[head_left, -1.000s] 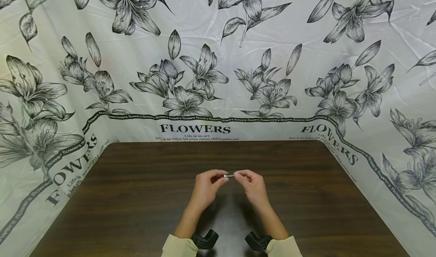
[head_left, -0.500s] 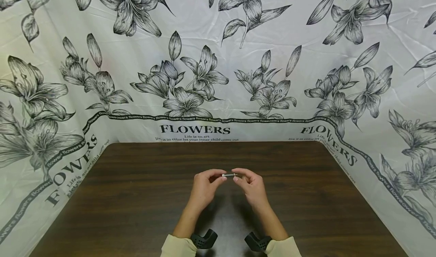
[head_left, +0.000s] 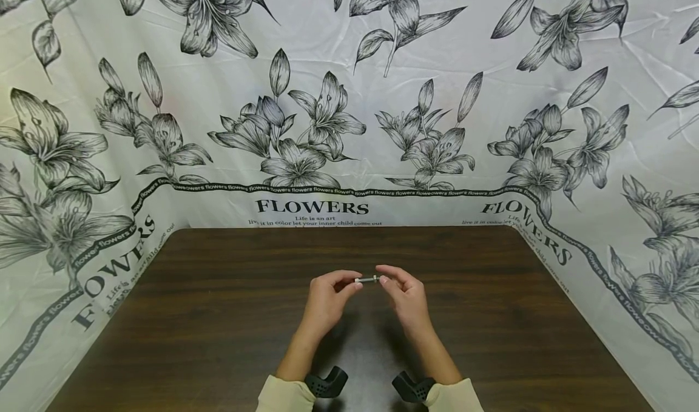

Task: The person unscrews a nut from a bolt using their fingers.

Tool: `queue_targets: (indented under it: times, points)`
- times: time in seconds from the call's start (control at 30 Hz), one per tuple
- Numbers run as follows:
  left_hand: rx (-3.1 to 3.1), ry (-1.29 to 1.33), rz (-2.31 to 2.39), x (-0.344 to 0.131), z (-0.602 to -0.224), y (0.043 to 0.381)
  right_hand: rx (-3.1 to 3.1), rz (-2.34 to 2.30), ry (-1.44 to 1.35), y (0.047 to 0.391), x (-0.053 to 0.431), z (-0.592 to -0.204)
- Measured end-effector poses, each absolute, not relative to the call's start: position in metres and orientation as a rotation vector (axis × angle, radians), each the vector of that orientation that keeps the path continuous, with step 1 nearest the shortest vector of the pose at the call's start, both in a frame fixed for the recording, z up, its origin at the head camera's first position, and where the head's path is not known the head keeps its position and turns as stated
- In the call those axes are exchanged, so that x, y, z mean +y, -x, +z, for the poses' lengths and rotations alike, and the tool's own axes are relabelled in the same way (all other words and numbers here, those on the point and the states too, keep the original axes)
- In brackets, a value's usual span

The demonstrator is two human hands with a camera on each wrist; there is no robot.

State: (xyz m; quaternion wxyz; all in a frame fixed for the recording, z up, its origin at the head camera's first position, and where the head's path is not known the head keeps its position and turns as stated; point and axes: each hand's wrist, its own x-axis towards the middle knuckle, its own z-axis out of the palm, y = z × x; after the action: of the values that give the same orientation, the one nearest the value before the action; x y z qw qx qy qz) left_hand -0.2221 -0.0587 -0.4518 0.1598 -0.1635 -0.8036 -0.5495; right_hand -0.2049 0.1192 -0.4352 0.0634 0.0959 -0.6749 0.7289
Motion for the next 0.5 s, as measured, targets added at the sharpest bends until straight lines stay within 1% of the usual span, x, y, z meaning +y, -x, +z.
queue_targets:
  times: [0.23,0.5]
  points:
    - [-2.292,0.481,-1.557,-0.058,-0.453,0.222,-2.034,2.251,-0.152,0.219,0.122,-0.459]
    - [-2.284,0.498,-1.557,-0.06,-0.452,0.221,-2.133,2.168,-0.11,0.219,0.116,-0.464]
